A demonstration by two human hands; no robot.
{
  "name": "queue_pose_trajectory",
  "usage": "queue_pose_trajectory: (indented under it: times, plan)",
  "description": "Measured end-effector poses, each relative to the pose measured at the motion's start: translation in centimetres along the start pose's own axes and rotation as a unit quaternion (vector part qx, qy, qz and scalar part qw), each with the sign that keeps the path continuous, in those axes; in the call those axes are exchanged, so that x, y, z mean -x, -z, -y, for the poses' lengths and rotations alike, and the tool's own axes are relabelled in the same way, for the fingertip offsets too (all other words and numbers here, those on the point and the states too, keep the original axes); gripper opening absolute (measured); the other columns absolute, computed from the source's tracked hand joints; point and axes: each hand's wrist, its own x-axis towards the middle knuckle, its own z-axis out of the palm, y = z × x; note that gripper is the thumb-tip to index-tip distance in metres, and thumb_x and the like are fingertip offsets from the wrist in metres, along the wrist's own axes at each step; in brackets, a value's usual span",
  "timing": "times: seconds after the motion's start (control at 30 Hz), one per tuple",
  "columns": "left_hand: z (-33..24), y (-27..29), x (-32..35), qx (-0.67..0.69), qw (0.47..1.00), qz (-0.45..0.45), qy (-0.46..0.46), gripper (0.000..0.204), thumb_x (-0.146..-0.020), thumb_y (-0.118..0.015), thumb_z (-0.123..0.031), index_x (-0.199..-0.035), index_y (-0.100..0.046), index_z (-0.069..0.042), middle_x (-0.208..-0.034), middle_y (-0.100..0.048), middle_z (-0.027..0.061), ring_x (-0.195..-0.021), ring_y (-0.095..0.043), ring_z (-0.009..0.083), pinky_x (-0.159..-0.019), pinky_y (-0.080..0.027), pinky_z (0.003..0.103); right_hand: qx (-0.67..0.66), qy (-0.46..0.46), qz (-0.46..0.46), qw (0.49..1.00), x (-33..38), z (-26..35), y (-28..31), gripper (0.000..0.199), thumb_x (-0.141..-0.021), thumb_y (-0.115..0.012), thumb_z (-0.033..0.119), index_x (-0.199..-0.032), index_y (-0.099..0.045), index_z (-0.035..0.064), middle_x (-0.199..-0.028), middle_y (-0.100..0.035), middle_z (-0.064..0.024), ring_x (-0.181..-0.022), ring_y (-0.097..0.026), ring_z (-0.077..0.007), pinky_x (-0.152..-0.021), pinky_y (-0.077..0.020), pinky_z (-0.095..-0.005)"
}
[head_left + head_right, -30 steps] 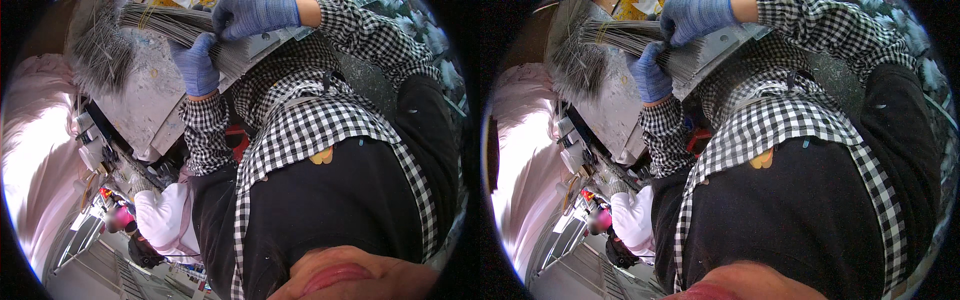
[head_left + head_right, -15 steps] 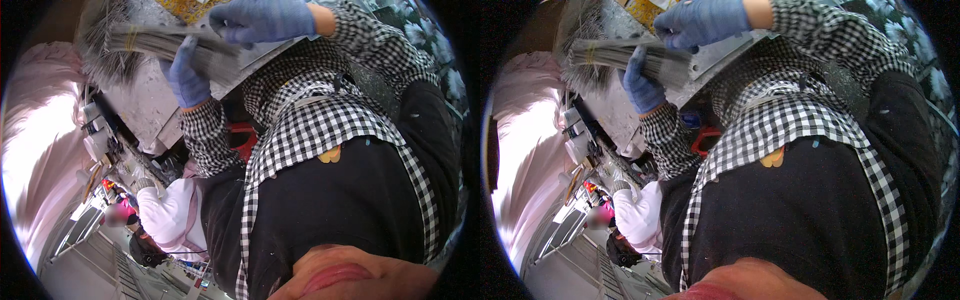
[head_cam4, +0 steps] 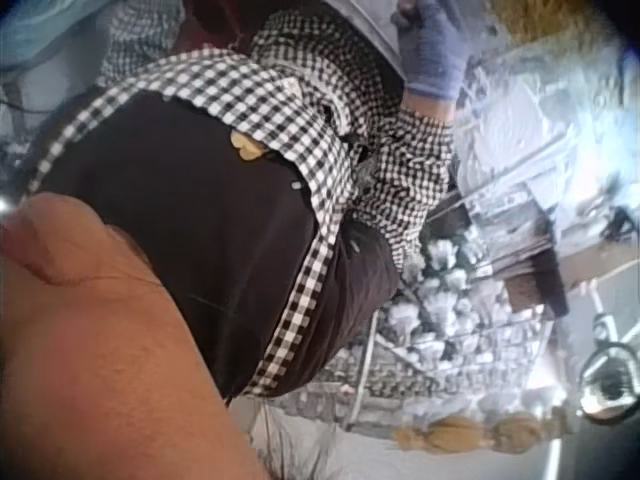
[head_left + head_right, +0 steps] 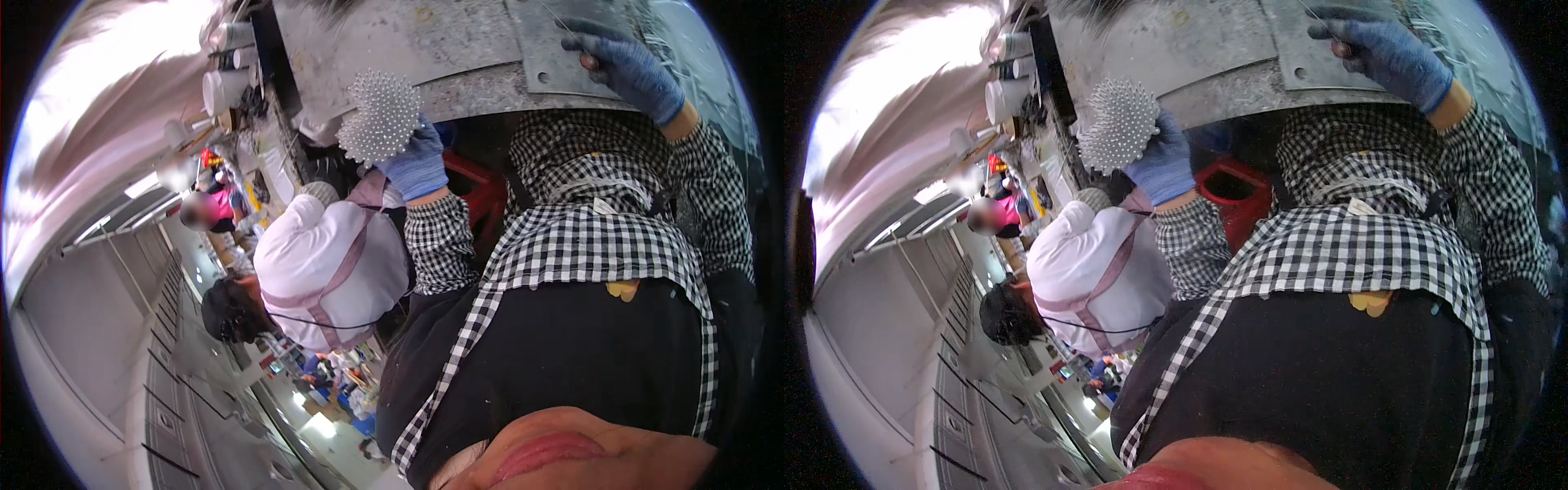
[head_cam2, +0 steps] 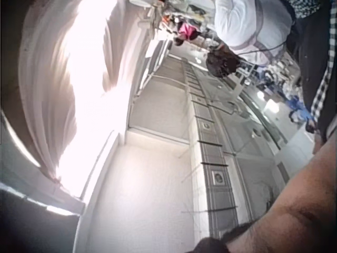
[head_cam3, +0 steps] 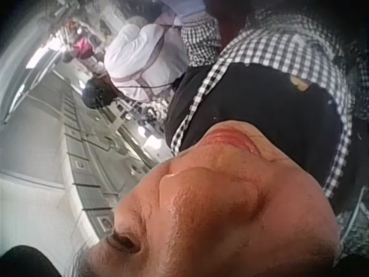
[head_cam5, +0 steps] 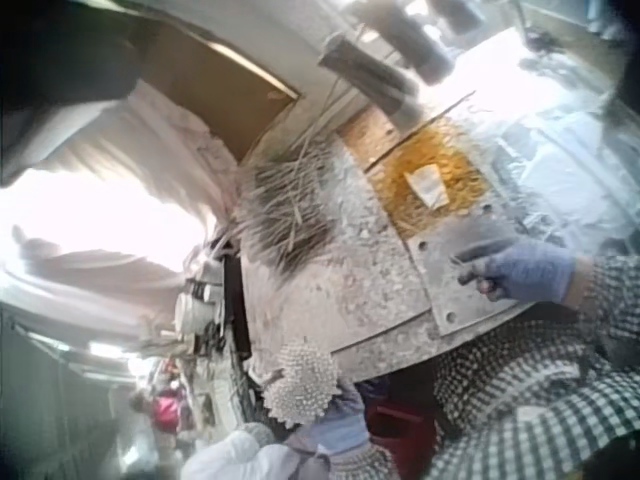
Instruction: Processing and binding bundles of synthetic bristles or fibers at a factory workbench.
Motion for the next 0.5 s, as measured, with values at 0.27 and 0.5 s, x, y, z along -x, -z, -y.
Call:
queue_pose_trajectory:
  times: [0.27, 0.5]
  plan:
    - [5.6, 1.5, 3.0, 0.145, 0.984, -0.064, 0.079, 0.043, -0.1, -0.04, -0.029, -0.131, -0.055, -0.003, -0.135, -0.057, 0.0129, -0.126, -0.051, 0.0289, -0.112, -0.035, 0.043, -0.131, -0.053, 0.022, 0.99, -1.1, -2.5, -4.0, 0.039, -0.101, -0.055, 0.022, -0.138, -0.053, 0.0072, -0.091, -0.063, 0.0033, -0.066, -0.051, 0.001, -0.056, -0.0435, -0.0114]
    - [8.7, 2.4, 4.6, -0.026, 1.0, 0.013, 0.008, 0.04, -0.102, -0.041, -0.028, -0.132, -0.053, -0.003, -0.136, -0.056, 0.0094, -0.127, -0.052, 0.024, -0.107, -0.043, 0.04, 0.045, 0.013, -0.002, 0.999, -1.6, -4.5, -2.2, 0.035, -0.102, -0.054, 0.027, -0.128, -0.062, 0.0064, -0.065, -0.052, 0.0035, -0.052, -0.042, -0.0027, -0.048, -0.0374, -0.0189]
